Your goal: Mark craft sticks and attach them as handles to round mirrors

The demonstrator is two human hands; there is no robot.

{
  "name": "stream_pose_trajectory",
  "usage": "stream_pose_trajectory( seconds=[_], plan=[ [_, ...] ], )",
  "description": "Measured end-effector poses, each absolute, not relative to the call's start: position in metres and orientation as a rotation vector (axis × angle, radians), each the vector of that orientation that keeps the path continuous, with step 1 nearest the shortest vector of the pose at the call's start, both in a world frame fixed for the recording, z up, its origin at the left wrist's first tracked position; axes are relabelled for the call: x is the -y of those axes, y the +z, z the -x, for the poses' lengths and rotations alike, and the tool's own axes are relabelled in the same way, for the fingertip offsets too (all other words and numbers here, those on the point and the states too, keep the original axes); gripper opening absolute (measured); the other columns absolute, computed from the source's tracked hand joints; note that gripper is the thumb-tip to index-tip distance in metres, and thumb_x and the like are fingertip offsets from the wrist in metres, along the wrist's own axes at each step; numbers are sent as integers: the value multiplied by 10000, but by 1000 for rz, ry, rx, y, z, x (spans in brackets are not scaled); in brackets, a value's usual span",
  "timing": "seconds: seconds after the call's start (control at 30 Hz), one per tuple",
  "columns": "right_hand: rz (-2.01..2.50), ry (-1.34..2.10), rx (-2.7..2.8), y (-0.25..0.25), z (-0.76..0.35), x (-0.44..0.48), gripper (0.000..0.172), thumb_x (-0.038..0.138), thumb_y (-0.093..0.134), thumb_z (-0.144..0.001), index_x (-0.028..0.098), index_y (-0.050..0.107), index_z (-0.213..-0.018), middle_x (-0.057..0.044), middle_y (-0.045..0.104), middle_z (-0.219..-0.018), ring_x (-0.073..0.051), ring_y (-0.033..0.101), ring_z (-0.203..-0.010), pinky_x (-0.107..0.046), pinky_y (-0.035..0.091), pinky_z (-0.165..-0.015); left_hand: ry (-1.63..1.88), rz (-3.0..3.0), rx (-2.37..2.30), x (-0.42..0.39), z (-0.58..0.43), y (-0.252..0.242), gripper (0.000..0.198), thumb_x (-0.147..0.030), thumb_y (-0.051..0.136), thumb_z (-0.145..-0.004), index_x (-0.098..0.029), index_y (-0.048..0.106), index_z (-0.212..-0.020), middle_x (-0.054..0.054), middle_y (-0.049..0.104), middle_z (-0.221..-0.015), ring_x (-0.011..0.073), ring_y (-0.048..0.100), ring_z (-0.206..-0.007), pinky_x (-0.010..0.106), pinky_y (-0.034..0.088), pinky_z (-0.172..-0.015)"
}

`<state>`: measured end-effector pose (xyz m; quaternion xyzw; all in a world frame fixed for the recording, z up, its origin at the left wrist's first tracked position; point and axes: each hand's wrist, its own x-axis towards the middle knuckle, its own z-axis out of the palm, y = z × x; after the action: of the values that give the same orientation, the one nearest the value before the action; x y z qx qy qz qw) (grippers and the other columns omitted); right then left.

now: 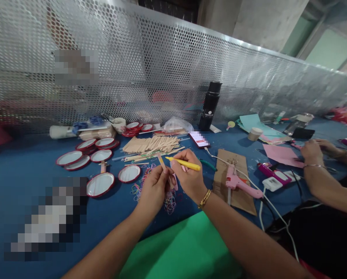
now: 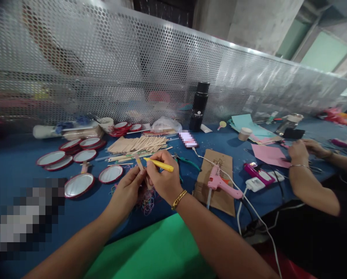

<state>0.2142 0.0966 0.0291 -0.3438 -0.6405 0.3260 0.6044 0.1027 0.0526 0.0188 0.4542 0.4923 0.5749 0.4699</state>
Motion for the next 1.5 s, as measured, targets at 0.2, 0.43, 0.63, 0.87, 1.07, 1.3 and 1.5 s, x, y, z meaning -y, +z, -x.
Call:
stream_pose_trajectory(
  seconds=[0.2,0.43,0.63,0.87,1.07,1.3,1.5],
  plan=[
    [750,810,1465,33,-214,-95,114,292,602,-878,241,558,-786,40,576,-635,-145,583,-595,-267,482,-566,1393,-1167,-1220,-53,-102,19,334,-531,631,-871,-209,599,-789,-51,533,-551,116,446,-466,232,328,-464],
    [804,709,1462,30,-215,-97,123,246,614,-839,232,538,-743,45,567,-659,-129,555,-582,-266,467,-587,1375,-1176,-1209,-54,-102,18,368,-563,629,-862,-217,566,-753,-48,540,-552,116,444,-455,232,320,-455],
    [824,634,1497,28,-216,-99,211,267,609,-873,236,511,-688,38,564,-640,-143,556,-624,-279,457,-627,1382,-1177,-1185,-55,-100,16,357,-555,649,-852,-216,572,-771,-37,576,-589,121,469,-483,238,348,-476],
    [807,656,1516,28,-216,-98,225,276,605,-891,238,513,-690,37,571,-646,-142,562,-608,-284,458,-632,1381,-1163,-1186,-53,-102,17,343,-536,654,-855,-209,585,-781,-37,572,-593,123,475,-500,236,352,-488],
    [838,558,1560,26,-219,-106,225,279,588,-898,238,508,-692,41,559,-635,-146,549,-622,-280,441,-637,1382,-1187,-1204,-52,-100,22,375,-560,628,-875,-207,588,-754,-27,575,-564,123,445,-485,238,330,-485],
    [808,574,1521,26,-218,-106,230,289,592,-899,237,508,-691,42,560,-641,-141,545,-613,-281,443,-632,1409,-1166,-1221,-51,-99,29,381,-564,619,-874,-211,576,-734,-27,575,-543,115,424,-460,231,297,-463],
    [778,632,1514,26,-215,-100,226,273,607,-889,241,518,-683,49,559,-602,-139,561,-582,-280,468,-617,1369,-1169,-1201,-53,-101,23,395,-575,629,-858,-213,559,-715,-43,548,-527,106,404,-445,231,301,-464]
  ],
)
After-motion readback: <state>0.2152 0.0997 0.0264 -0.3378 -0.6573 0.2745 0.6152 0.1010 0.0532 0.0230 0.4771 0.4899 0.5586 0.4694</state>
